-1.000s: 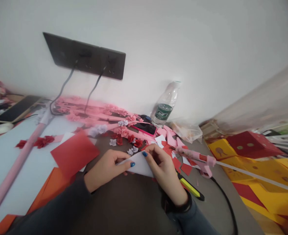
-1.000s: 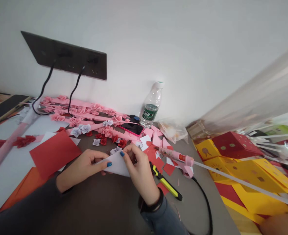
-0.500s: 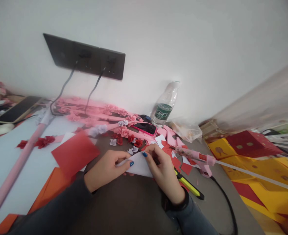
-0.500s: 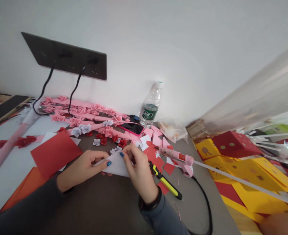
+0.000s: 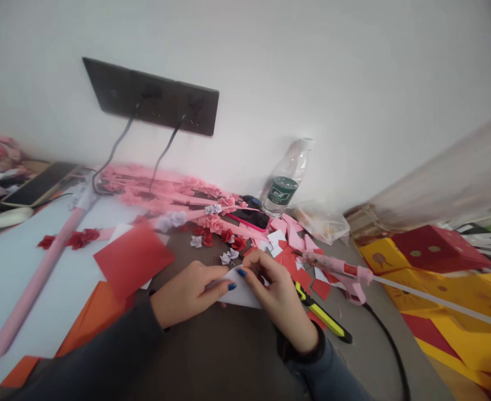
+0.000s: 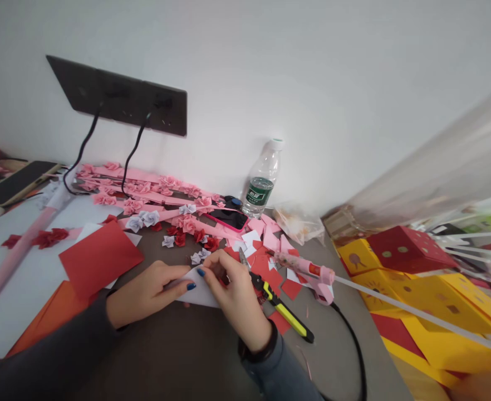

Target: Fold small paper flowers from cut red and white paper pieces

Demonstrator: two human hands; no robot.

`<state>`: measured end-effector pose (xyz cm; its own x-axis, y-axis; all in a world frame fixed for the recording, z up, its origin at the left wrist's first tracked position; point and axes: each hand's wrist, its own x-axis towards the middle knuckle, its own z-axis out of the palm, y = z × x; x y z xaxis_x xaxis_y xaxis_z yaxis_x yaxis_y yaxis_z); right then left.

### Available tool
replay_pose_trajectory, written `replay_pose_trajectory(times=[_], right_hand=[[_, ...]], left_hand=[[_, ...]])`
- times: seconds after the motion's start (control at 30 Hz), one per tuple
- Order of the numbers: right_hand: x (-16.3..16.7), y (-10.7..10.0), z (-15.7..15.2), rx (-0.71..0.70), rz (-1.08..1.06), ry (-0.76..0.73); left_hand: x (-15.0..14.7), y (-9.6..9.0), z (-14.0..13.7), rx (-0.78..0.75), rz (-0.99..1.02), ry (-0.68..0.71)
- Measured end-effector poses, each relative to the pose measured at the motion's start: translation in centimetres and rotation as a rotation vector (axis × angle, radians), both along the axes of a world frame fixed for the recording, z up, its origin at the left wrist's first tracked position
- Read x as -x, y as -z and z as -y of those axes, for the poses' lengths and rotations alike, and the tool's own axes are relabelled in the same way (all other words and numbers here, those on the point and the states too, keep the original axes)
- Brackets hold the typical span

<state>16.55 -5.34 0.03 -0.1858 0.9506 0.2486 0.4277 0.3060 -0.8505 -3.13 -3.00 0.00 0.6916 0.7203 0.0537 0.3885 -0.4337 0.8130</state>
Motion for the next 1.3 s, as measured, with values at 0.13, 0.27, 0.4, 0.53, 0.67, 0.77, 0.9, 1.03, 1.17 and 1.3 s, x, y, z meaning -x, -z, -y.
replay_pose_trajectory(times=[0.13, 0.27, 0.4, 0.53, 0.67, 0.77, 0.9, 1.03, 1.17, 1.3], right_hand=[[-0.01, -0.23, 0.05, 0.005, -0.024, -0.001], [0.01, -0.45, 0.11, 0.007, -0.040, -0.021], [0.02, -0.57, 0.15, 0.004, -0.038, -0.041], [-0.04, -0.52, 0.20, 0.008, -0.039, -0.053], [-0.13, -0.48, 0.12, 0.022, -0.055, -0.063], [-0.09, -0.55, 0.05, 0.036, -0.057, -0.063], [0.23, -0.59, 0.21, 0.065, -0.068, -0.093], [0.39, -0.47, 0.46, 0.132, -0.156, -0.140], [0.17, -0.58, 0.42, 0.240, -0.339, -0.151], [0.24, -0.68, 0.19, 0.271, -0.371, -0.197]], left_hand=[[-0.05, 0.06, -0.07, -0.077, -0.009, 0.017], [0.03, 0.17, 0.02, -0.079, -0.025, 0.007], [0.14, 0.17, 0.08, -0.079, -0.039, -0.004], [0.13, 0.13, 0.05, -0.084, -0.040, -0.012], [0.06, 0.17, 0.03, -0.083, -0.042, -0.006], [0.05, 0.16, 0.11, -0.090, -0.039, -0.009], [0.03, -0.03, 0.13, -0.063, 0.011, -0.015], [-0.03, -0.16, 0.00, -0.093, 0.111, -0.012], [-0.09, -0.07, 0.05, -0.135, 0.166, -0.164], [-0.30, 0.05, 0.28, -0.080, 0.245, -0.369]])
